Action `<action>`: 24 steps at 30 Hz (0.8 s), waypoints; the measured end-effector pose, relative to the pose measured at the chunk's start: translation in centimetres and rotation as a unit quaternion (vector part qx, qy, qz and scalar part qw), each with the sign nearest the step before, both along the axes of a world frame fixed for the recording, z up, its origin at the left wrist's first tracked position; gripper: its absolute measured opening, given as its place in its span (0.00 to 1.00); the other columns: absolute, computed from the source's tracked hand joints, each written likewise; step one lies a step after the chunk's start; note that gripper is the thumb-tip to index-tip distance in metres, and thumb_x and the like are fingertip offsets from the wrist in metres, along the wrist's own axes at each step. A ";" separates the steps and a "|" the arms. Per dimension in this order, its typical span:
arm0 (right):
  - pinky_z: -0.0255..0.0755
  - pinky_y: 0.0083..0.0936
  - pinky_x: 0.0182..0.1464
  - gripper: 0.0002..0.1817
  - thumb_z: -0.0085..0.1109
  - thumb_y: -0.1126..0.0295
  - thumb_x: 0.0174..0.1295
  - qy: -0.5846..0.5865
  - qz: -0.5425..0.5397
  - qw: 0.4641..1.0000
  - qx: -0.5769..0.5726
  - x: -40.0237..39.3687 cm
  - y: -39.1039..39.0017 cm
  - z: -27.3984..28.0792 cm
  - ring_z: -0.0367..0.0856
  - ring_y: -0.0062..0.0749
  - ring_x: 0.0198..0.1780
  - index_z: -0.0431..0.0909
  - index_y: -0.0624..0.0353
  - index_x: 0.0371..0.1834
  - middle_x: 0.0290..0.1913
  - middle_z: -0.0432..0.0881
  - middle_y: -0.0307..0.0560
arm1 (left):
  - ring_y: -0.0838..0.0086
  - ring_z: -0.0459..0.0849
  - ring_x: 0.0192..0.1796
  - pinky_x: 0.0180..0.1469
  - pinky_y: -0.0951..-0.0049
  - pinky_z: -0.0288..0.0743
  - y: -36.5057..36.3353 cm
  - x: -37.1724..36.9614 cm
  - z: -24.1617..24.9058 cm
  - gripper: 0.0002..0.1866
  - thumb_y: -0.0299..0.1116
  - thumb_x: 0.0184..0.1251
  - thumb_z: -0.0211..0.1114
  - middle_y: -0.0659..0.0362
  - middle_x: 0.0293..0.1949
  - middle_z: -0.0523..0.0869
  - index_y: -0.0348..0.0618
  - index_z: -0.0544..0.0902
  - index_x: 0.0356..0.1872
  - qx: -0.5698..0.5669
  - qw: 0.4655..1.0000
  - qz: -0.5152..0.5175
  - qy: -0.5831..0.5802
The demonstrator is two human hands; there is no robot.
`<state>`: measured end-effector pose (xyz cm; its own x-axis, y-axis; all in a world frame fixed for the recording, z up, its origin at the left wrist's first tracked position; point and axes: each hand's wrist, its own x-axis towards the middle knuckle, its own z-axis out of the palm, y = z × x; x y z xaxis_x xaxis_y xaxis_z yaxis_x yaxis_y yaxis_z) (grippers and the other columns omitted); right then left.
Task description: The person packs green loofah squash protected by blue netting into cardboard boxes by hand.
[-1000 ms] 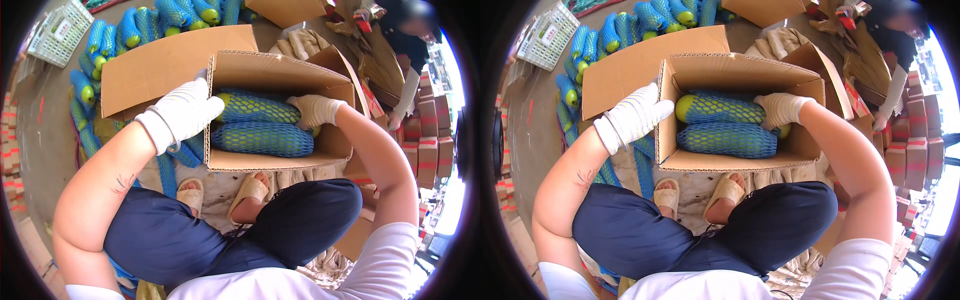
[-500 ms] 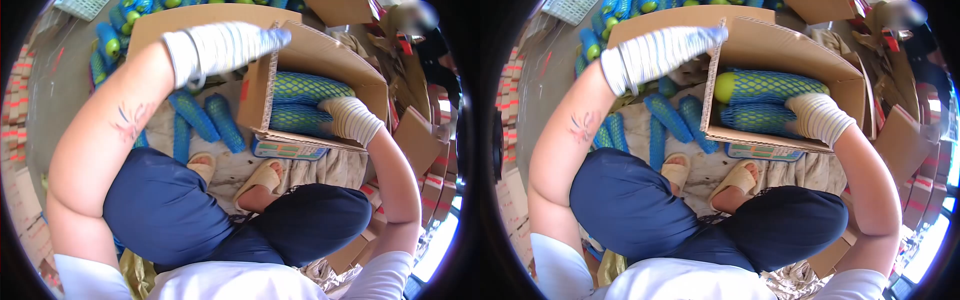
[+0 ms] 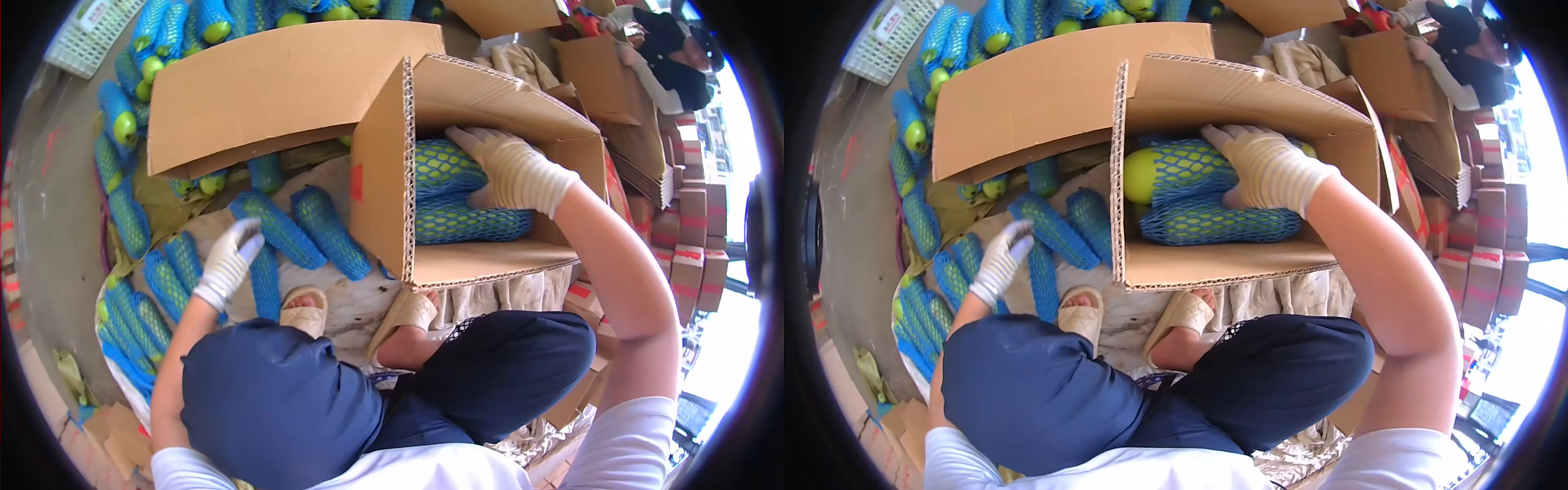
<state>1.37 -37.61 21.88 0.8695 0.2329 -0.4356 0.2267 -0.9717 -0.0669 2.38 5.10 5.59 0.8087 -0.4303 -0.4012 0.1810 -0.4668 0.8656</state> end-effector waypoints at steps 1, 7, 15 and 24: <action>0.66 0.42 0.64 0.42 0.75 0.60 0.40 0.003 -0.004 1.000 -0.007 0.8 0.2 -0.1 0.71 0.54 0.62 0.70 0.61 0.62 0.60 0.74 0.59 | 0.68 0.81 0.54 0.58 0.70 0.73 0.0 -1.0 -1.2 0.18 0.30 0.68 0.62 0.50 0.52 0.82 0.35 0.76 0.58 -0.010 1.000 0.005 0.020; 0.65 0.34 0.66 0.47 0.78 0.58 0.36 0.155 -0.009 0.987 -0.031 3.8 0.9 0.8 0.73 0.52 0.63 0.69 0.62 0.64 0.60 0.75 0.61 | 0.52 0.80 0.52 0.56 0.61 0.73 -0.8 -3.9 -4.2 0.21 0.36 0.62 0.65 0.44 0.49 0.81 0.39 0.77 0.54 0.090 0.992 -0.018 -0.085; 0.66 0.37 0.64 0.46 0.77 0.59 0.34 0.170 0.030 0.984 -0.036 2.3 -2.1 -3.4 0.74 0.54 0.59 0.68 0.66 0.60 0.54 0.77 0.65 | 0.49 0.79 0.51 0.55 0.59 0.73 -0.7 -4.4 -5.1 0.19 0.34 0.59 0.67 0.44 0.49 0.79 0.42 0.77 0.51 0.136 0.976 0.043 -0.167; 0.66 0.41 0.62 0.39 0.73 0.59 0.39 0.003 0.060 0.995 -0.075 0.8 0.9 -0.3 0.72 0.51 0.59 0.71 0.61 0.58 0.54 0.74 0.58 | 0.53 0.79 0.46 0.51 0.60 0.73 -1.6 -3.4 -6.4 0.20 0.36 0.57 0.69 0.46 0.43 0.79 0.40 0.74 0.46 0.151 0.974 0.110 -0.126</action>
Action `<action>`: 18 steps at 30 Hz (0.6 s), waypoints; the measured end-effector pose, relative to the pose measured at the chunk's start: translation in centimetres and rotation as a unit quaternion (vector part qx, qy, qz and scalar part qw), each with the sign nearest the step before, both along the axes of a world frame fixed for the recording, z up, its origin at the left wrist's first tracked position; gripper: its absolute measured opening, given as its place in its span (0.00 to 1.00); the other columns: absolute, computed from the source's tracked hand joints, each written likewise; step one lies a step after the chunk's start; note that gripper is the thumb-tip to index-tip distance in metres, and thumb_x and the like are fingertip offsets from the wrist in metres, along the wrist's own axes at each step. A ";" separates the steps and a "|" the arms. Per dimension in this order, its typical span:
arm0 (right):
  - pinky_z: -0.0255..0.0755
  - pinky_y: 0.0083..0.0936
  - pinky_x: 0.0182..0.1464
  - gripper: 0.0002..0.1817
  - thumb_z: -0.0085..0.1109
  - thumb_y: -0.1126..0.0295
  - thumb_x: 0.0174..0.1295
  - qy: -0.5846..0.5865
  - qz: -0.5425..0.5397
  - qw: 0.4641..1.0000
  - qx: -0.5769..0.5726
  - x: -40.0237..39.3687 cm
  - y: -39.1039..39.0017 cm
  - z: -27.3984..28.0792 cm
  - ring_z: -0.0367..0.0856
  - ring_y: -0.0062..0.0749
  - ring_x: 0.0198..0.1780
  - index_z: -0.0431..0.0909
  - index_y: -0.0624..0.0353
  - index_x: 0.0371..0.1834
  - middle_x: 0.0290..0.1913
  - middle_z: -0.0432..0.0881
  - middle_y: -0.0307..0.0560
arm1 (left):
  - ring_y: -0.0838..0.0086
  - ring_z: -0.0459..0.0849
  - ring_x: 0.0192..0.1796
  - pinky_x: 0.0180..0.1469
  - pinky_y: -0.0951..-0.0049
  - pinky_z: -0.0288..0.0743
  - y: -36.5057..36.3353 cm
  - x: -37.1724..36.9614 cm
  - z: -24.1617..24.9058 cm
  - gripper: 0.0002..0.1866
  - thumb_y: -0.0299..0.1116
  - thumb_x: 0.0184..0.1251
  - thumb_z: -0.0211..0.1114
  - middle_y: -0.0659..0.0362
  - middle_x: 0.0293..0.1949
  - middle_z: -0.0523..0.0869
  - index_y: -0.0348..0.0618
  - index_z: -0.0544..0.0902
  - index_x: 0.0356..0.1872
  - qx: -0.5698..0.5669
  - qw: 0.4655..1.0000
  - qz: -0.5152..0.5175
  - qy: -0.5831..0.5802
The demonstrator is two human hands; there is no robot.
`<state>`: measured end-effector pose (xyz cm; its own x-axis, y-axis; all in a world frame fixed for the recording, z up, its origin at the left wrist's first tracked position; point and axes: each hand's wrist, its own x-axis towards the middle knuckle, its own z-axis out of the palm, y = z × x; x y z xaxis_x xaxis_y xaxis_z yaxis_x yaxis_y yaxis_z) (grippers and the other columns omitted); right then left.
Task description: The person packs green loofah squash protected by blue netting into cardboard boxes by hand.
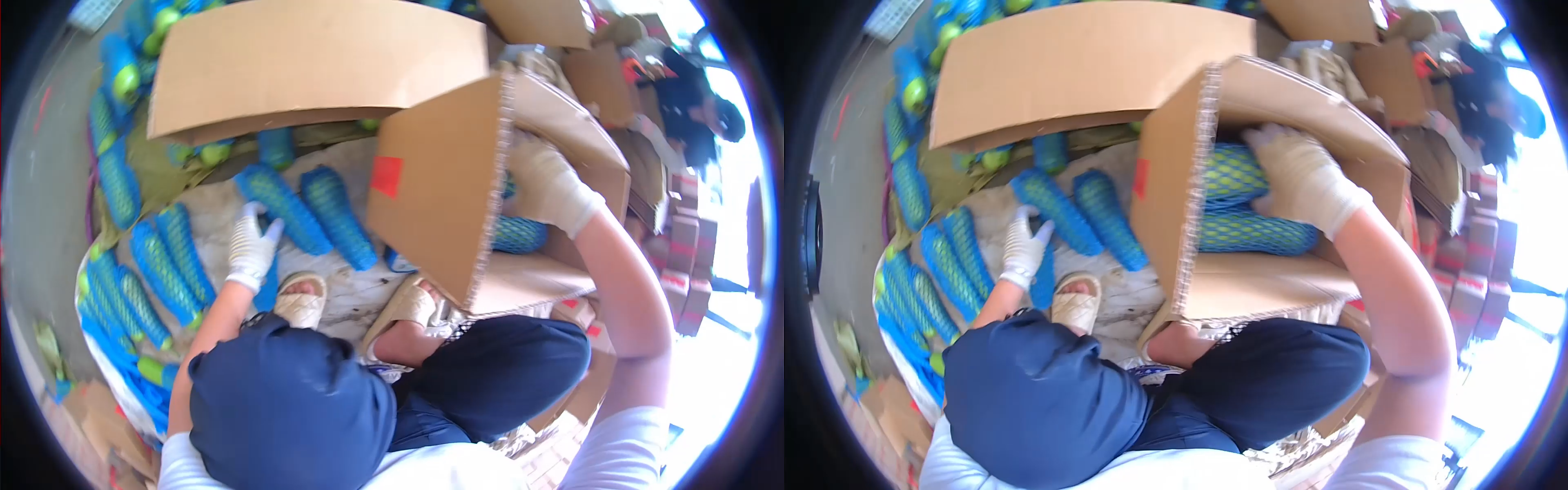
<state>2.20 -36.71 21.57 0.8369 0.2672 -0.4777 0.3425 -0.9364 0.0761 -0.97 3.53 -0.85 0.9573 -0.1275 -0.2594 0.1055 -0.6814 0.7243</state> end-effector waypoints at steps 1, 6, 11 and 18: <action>0.66 0.40 0.62 0.39 0.73 0.58 0.39 0.036 -0.011 0.999 -0.028 0.5 0.5 0.7 0.72 0.51 0.59 0.72 0.61 0.57 0.55 0.74 0.57 | 0.56 0.79 0.45 0.50 0.60 0.73 0.1 0.2 -0.2 0.19 0.36 0.57 0.69 0.46 0.42 0.79 0.40 0.75 0.45 0.002 1.000 0.005 0.005; 0.67 0.38 0.62 0.37 0.73 0.58 0.40 0.061 -0.035 0.997 -0.039 1.7 0.4 0.6 0.73 0.50 0.59 0.74 0.61 0.57 0.55 0.74 0.58 | 0.58 0.79 0.41 0.50 0.61 0.73 0.8 0.5 -1.5 0.18 0.35 0.58 0.70 0.49 0.39 0.81 0.38 0.75 0.44 -0.014 1.000 0.008 0.016; 0.70 0.38 0.59 0.40 0.75 0.60 0.38 0.099 -0.088 0.991 -0.006 0.8 1.0 0.9 0.77 0.51 0.55 0.72 0.61 0.58 0.53 0.77 0.59 | 0.59 0.81 0.45 0.51 0.62 0.74 0.1 1.1 0.4 0.22 0.38 0.58 0.70 0.46 0.43 0.82 0.37 0.74 0.49 -0.011 0.995 0.055 0.087; 0.68 0.39 0.60 0.35 0.73 0.64 0.43 -0.071 -0.068 0.995 0.007 -2.1 1.9 2.6 0.76 0.49 0.56 0.72 0.61 0.58 0.53 0.77 0.57 | 0.61 0.81 0.56 0.59 0.66 0.73 -1.6 4.2 -1.8 0.44 0.45 0.52 0.76 0.43 0.54 0.80 0.29 0.64 0.63 -0.096 0.975 0.171 0.104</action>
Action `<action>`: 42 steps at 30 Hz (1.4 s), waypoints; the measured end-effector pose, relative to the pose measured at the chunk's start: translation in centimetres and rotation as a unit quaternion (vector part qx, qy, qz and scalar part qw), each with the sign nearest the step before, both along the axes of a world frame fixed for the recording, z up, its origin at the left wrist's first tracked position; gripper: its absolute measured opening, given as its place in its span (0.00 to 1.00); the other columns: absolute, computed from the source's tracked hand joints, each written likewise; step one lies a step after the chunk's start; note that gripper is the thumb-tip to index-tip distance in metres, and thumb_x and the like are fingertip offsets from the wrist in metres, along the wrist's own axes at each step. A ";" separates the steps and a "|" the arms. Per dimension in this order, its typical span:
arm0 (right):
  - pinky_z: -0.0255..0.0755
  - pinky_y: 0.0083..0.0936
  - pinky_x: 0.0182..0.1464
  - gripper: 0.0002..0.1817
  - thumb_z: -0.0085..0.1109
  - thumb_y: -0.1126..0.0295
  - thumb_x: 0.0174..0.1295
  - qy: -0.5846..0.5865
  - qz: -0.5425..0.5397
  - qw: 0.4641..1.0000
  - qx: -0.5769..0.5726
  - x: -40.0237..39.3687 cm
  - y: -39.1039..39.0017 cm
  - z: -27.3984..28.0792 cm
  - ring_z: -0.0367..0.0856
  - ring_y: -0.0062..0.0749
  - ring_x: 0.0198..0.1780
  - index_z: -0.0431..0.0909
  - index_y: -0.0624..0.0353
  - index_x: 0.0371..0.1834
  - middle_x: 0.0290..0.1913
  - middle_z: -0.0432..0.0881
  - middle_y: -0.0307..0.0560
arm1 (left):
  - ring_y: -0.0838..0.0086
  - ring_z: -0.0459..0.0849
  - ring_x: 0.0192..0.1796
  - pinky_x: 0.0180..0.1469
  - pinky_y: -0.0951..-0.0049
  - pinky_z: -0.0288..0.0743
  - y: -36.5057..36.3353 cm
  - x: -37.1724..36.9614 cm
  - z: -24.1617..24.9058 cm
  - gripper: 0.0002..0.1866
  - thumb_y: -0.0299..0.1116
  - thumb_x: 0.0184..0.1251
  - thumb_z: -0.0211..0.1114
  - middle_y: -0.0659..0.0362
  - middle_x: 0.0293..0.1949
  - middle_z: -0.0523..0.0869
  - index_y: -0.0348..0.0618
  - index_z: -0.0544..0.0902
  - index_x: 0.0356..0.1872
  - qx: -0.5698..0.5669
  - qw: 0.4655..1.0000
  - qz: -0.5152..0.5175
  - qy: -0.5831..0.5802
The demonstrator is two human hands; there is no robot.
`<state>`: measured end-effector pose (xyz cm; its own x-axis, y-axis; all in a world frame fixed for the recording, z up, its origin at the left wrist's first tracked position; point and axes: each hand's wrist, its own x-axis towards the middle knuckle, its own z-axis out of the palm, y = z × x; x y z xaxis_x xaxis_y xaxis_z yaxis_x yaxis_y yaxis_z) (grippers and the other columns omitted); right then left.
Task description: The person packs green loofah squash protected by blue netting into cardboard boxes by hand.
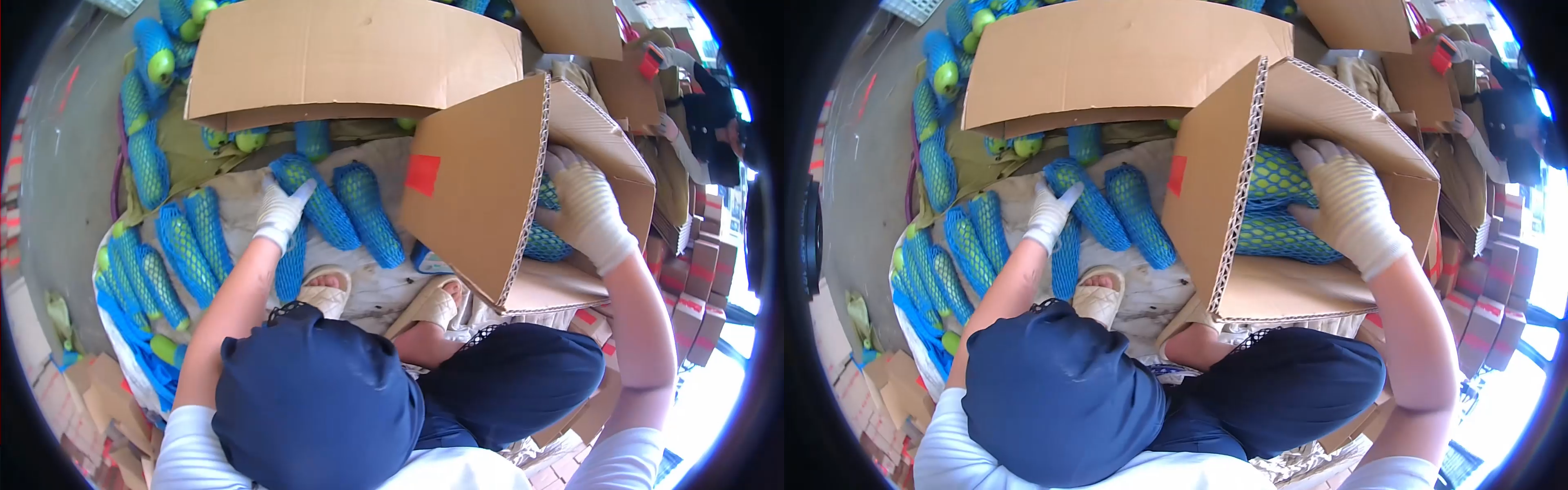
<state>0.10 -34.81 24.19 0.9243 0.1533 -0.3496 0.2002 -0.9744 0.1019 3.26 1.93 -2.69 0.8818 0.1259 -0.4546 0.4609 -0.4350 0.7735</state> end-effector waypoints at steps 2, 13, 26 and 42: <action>0.68 0.39 0.61 0.33 0.72 0.66 0.45 0.010 -0.011 1.000 0.012 -0.9 0.9 3.0 0.76 0.50 0.56 0.72 0.61 0.57 0.53 0.78 0.56 | 0.61 0.82 0.52 0.56 0.65 0.75 -0.4 1.6 -0.4 0.45 0.46 0.51 0.77 0.45 0.53 0.81 0.32 0.64 0.65 -0.006 0.997 0.013 0.074; 0.70 0.36 0.61 0.36 0.67 0.66 0.49 0.100 -0.051 0.994 0.010 0.6 -3.2 2.3 0.76 0.52 0.59 0.68 0.62 0.64 0.58 0.77 0.59 | 0.56 0.79 0.55 0.59 0.62 0.72 -0.9 1.2 -2.7 0.39 0.39 0.47 0.77 0.44 0.54 0.78 0.31 0.69 0.59 -0.143 0.989 0.020 -0.030; 0.73 0.37 0.55 0.41 0.76 0.58 0.37 0.108 -0.015 0.977 -0.182 0.3 -0.9 8.0 0.80 0.47 0.50 0.69 0.62 0.57 0.45 0.79 0.53 | 0.47 0.61 0.72 0.75 0.46 0.43 -11.9 2.9 26.9 0.31 0.65 0.60 0.60 0.53 0.64 0.75 0.54 0.81 0.55 -0.054 0.635 -0.617 -0.462; 0.72 0.25 0.54 0.28 0.64 0.56 0.60 0.005 -0.177 0.805 0.567 -4.3 -0.6 13.6 0.80 0.28 0.49 0.74 0.66 0.56 0.46 0.82 0.48 | 0.64 0.76 0.61 0.65 0.57 0.69 -14.5 0.9 34.3 0.33 0.53 0.65 0.64 0.52 0.58 0.78 0.41 0.70 0.63 -0.671 0.729 -0.109 0.080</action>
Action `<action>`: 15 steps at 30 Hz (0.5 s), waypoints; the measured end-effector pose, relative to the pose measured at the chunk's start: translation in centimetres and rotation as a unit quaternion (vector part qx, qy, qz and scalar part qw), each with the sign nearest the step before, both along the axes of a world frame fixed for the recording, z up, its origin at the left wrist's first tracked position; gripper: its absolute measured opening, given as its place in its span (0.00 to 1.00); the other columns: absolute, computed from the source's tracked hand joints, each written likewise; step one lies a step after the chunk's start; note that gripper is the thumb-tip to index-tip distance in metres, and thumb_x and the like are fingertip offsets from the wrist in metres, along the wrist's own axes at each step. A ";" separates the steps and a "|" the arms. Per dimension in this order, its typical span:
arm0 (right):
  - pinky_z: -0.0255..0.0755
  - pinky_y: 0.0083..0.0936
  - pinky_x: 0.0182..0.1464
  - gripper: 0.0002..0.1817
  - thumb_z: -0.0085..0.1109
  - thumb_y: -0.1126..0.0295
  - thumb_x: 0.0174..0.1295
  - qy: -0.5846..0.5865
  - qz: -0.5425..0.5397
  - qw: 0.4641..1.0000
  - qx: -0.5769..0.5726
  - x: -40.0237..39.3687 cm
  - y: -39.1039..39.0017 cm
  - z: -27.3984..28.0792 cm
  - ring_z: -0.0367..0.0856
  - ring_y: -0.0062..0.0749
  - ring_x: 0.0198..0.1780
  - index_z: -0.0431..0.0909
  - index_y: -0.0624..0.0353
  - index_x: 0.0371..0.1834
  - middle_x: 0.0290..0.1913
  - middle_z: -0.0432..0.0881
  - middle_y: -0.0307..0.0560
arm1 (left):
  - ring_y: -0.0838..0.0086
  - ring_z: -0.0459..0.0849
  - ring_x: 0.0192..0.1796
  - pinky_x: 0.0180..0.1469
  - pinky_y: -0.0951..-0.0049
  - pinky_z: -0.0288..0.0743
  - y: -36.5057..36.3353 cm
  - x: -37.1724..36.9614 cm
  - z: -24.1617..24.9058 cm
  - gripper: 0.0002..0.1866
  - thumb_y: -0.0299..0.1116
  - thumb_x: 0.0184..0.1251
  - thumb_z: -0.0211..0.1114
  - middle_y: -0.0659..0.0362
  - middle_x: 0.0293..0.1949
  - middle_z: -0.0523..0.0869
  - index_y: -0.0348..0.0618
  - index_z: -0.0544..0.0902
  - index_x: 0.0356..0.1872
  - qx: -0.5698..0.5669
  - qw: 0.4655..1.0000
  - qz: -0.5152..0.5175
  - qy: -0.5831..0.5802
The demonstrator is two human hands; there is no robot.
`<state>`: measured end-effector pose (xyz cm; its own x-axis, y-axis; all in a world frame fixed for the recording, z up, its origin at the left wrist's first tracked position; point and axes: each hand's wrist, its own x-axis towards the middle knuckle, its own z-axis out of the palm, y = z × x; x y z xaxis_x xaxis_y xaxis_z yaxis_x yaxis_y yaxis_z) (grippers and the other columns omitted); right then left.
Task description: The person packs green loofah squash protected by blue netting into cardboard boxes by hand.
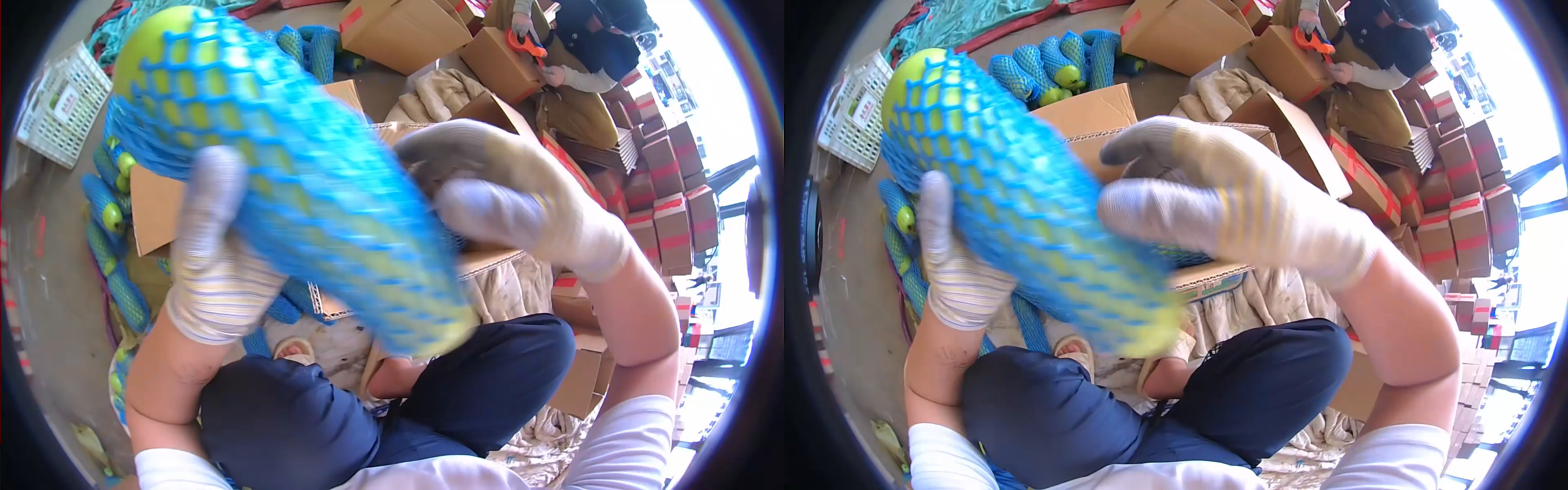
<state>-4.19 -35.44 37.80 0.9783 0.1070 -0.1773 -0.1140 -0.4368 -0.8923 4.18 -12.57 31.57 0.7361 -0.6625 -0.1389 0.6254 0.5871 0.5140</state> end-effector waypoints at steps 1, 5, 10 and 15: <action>0.72 0.24 0.51 0.21 0.59 0.57 0.67 0.030 0.013 0.999 0.012 0.8 -0.2 -0.7 0.80 0.26 0.47 0.78 0.65 0.51 0.43 0.83 0.46 | 0.62 0.76 0.59 0.64 0.57 0.70 1.0 0.5 -0.5 0.36 0.56 0.63 0.63 0.51 0.59 0.77 0.40 0.69 0.63 -0.005 1.000 0.022 -0.004; 0.76 0.33 0.46 0.14 0.60 0.61 0.61 0.078 0.120 0.944 -0.296 3.4 -3.8 -10.0 0.84 0.45 0.40 0.83 0.56 0.45 0.36 0.85 0.54 | 0.58 0.75 0.54 0.61 0.54 0.70 5.2 3.4 -3.6 0.46 0.61 0.57 0.65 0.48 0.57 0.74 0.36 0.62 0.66 -0.113 0.988 0.088 -0.057; 0.73 0.38 0.57 0.38 0.71 0.56 0.46 0.214 0.368 0.807 -0.409 4.3 -1.0 -17.0 0.81 0.49 0.51 0.71 0.61 0.61 0.49 0.82 0.57 | 0.59 0.71 0.60 0.67 0.58 0.64 16.0 7.3 -9.3 0.46 0.47 0.55 0.72 0.49 0.61 0.68 0.34 0.59 0.68 -0.091 0.979 0.140 -0.119; 0.75 0.40 0.53 0.41 0.73 0.55 0.41 0.147 0.376 0.768 -0.498 5.5 -0.5 -14.8 0.81 0.50 0.50 0.69 0.61 0.59 0.48 0.80 0.59 | 0.59 0.68 0.64 0.71 0.60 0.61 19.1 5.9 -12.1 0.46 0.40 0.53 0.75 0.49 0.60 0.68 0.33 0.58 0.68 -0.018 0.972 0.225 -0.059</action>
<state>1.31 -35.90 23.05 0.6076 0.2900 -0.7394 0.3718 -0.9265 -0.0579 10.11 6.52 19.45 0.9618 -0.2731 -0.0193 0.2399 0.8067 0.5401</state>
